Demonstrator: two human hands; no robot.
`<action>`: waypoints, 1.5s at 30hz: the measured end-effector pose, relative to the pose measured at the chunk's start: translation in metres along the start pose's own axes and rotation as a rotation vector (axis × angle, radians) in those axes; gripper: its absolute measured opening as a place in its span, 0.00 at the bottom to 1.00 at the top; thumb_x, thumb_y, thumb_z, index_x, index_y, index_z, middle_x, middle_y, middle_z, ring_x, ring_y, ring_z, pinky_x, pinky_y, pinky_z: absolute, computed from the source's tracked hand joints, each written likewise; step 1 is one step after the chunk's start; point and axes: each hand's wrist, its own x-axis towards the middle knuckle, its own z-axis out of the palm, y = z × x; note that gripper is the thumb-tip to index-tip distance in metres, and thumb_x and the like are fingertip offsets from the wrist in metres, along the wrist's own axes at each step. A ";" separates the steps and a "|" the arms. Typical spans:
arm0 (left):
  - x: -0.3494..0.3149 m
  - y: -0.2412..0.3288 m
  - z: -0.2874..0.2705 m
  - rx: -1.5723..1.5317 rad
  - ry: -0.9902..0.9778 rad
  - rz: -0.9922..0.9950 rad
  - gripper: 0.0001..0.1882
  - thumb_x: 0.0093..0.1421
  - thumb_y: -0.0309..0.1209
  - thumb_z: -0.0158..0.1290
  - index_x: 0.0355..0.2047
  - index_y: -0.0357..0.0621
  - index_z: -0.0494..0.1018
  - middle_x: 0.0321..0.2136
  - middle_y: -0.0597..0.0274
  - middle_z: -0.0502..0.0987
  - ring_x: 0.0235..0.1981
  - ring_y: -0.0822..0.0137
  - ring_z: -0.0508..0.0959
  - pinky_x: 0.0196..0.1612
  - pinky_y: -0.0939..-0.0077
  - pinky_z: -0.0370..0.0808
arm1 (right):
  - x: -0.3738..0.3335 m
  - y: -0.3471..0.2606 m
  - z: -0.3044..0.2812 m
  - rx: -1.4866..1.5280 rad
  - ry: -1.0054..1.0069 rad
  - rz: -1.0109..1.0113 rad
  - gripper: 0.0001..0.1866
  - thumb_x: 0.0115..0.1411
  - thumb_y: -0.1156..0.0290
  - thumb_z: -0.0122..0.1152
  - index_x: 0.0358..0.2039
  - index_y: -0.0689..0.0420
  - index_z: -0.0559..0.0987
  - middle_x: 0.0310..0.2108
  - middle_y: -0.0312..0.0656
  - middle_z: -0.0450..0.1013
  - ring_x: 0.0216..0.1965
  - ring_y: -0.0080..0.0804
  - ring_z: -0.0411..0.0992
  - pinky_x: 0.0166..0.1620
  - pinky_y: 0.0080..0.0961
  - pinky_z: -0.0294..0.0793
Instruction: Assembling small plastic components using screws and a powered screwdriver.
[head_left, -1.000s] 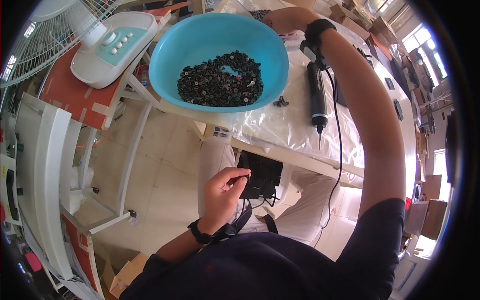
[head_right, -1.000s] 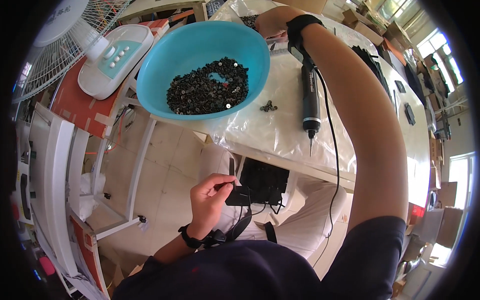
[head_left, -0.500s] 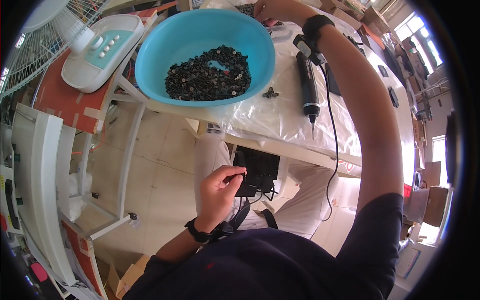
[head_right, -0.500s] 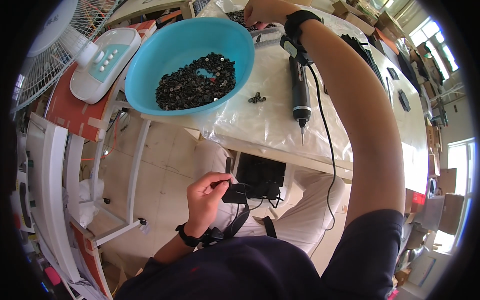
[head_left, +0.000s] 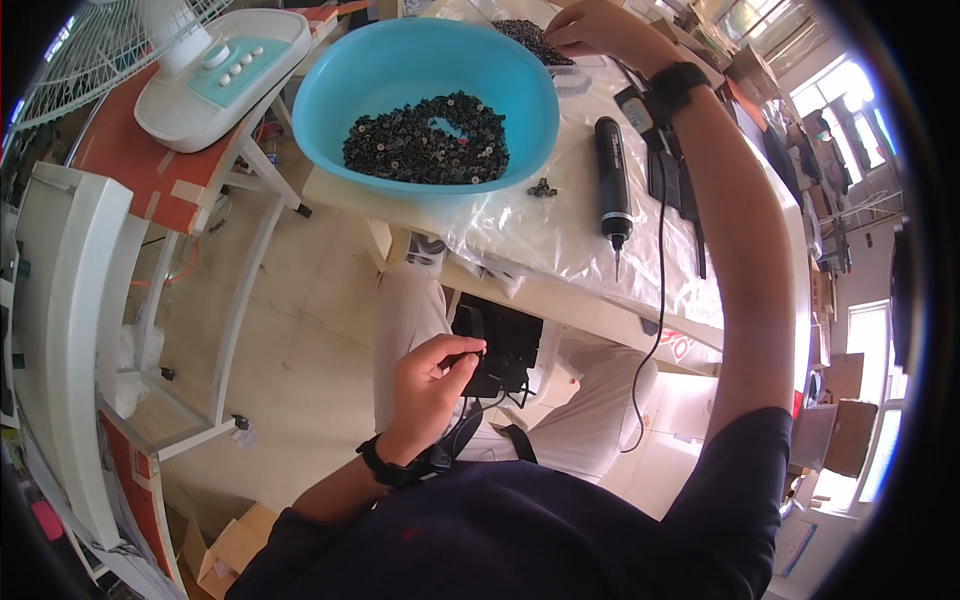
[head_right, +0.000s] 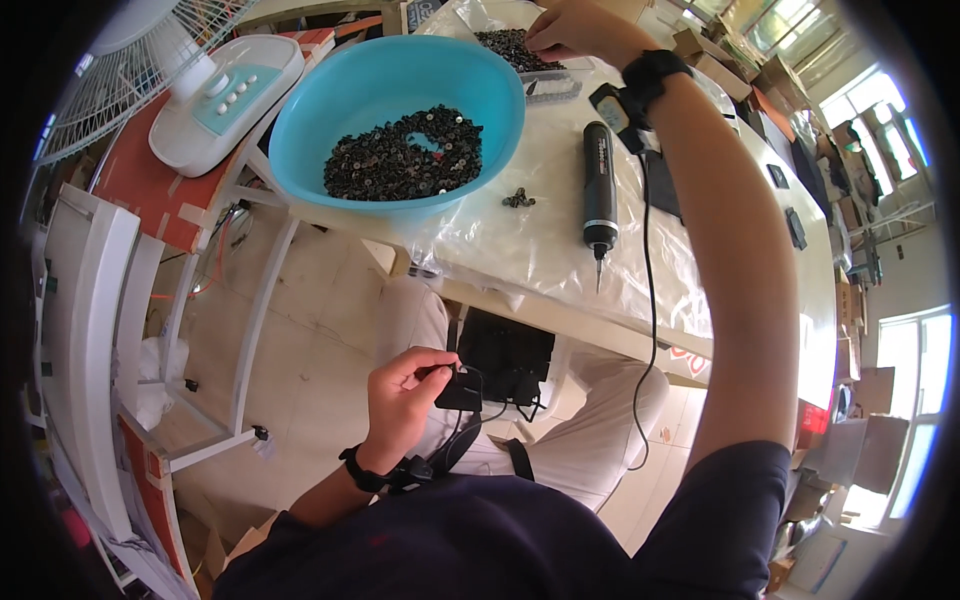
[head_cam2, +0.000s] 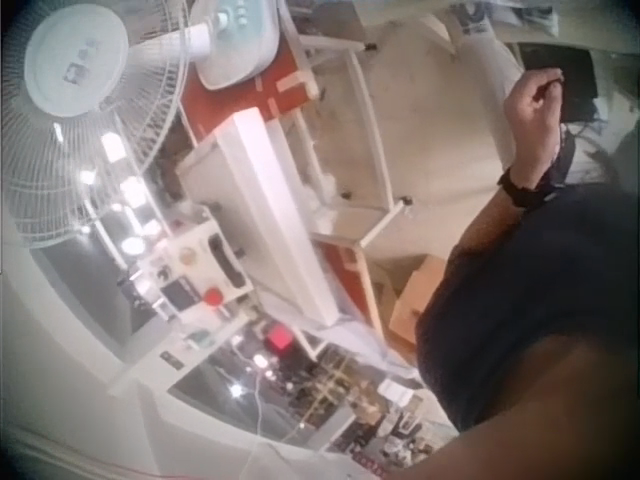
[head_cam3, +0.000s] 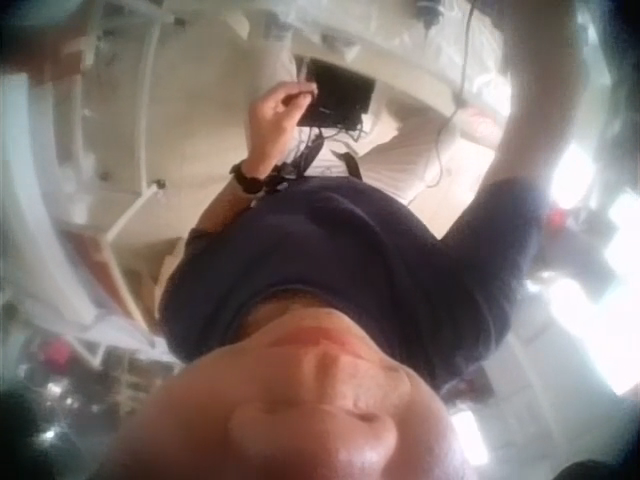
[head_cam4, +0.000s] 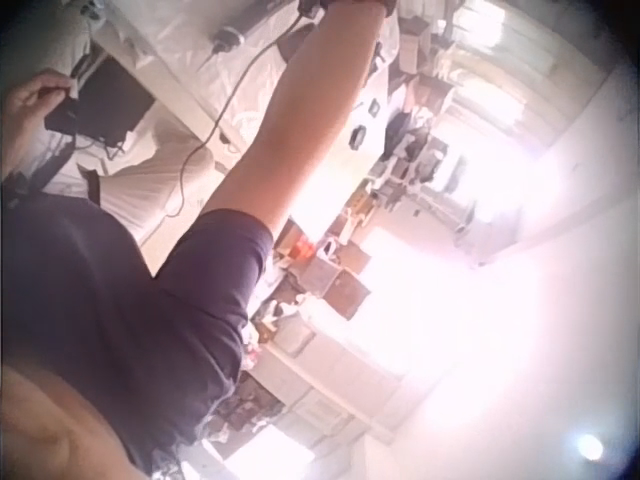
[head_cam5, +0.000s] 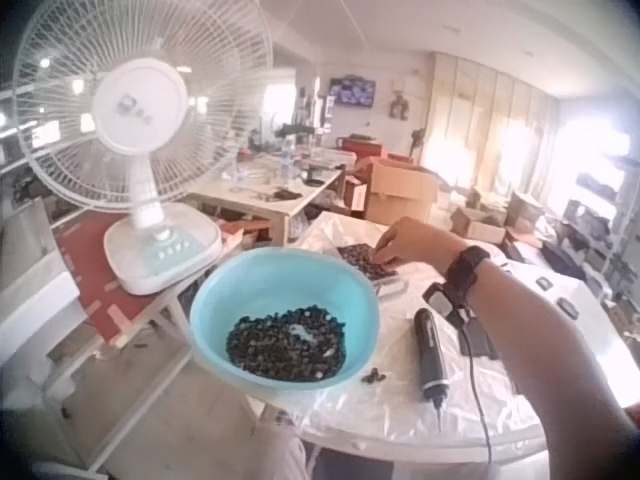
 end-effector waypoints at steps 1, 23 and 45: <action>-0.001 0.000 0.002 -0.003 -0.016 0.024 0.09 0.62 0.16 0.53 0.42 0.30 0.78 0.37 0.59 0.81 0.37 0.76 0.77 0.42 0.83 0.73 | -0.011 0.009 -0.007 0.081 -0.063 -0.023 0.14 0.56 0.65 0.65 0.39 0.61 0.84 0.29 0.44 0.80 0.28 0.32 0.78 0.36 0.24 0.79; -0.019 -0.006 0.000 0.048 -0.067 0.008 0.09 0.63 0.18 0.53 0.42 0.32 0.78 0.37 0.60 0.80 0.36 0.77 0.76 0.40 0.83 0.72 | -0.132 -0.040 0.061 -0.031 -0.289 -0.042 0.13 0.51 0.77 0.63 0.37 0.68 0.83 0.30 0.46 0.80 0.28 0.28 0.78 0.35 0.24 0.78; -0.024 0.044 0.039 -0.149 0.005 0.115 0.10 0.61 0.14 0.55 0.42 0.30 0.77 0.38 0.56 0.81 0.38 0.74 0.79 0.43 0.83 0.75 | -0.352 -0.124 0.129 1.051 0.246 0.080 0.10 0.60 0.85 0.62 0.42 0.68 0.75 0.38 0.46 0.77 0.39 0.29 0.79 0.43 0.25 0.83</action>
